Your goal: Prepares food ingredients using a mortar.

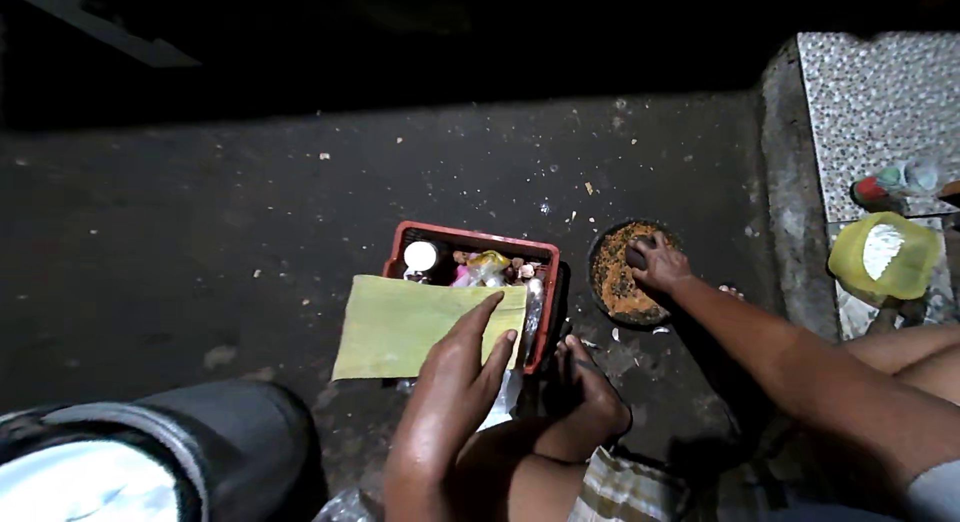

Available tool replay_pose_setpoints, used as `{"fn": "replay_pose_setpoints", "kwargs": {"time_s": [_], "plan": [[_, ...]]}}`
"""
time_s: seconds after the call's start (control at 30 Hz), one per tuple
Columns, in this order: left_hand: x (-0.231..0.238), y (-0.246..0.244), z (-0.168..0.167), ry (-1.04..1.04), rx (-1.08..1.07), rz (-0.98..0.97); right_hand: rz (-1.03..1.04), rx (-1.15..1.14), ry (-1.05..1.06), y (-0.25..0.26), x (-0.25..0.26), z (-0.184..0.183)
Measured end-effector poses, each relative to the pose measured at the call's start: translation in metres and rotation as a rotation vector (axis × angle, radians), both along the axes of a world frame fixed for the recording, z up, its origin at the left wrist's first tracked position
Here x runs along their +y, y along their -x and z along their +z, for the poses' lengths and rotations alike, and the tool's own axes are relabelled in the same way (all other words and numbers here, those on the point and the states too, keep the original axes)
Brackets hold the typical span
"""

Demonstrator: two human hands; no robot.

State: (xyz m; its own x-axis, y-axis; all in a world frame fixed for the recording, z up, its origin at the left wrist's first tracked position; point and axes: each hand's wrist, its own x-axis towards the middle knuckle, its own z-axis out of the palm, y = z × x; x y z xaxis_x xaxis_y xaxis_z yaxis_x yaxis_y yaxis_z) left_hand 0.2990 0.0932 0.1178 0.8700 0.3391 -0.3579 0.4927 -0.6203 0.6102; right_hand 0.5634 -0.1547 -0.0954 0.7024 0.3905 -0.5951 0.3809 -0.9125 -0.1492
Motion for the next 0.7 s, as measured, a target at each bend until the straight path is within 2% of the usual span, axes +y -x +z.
{"fn": "replay_pose_setpoints", "kwargs": {"time_s": [0.13,0.23,0.33,0.5,0.7], "plan": [[-0.003,0.004,0.011,0.033,0.069,0.011,-0.080,0.047,-0.031,0.017,-0.003,-0.002],[-0.013,-0.004,0.030,0.090,0.104,0.055,0.098,0.047,-0.029,0.050,-0.017,-0.008],[-0.017,-0.013,0.039,0.153,0.115,0.035,0.237,0.030,0.018,0.050,-0.017,-0.009],[-0.024,-0.026,0.030,0.180,0.128,-0.048,0.218,-0.008,0.044,0.032,-0.004,-0.013],[-0.025,-0.026,0.027,0.191,0.193,-0.089,0.205,-0.025,0.030,0.036,-0.006,-0.019]]}}
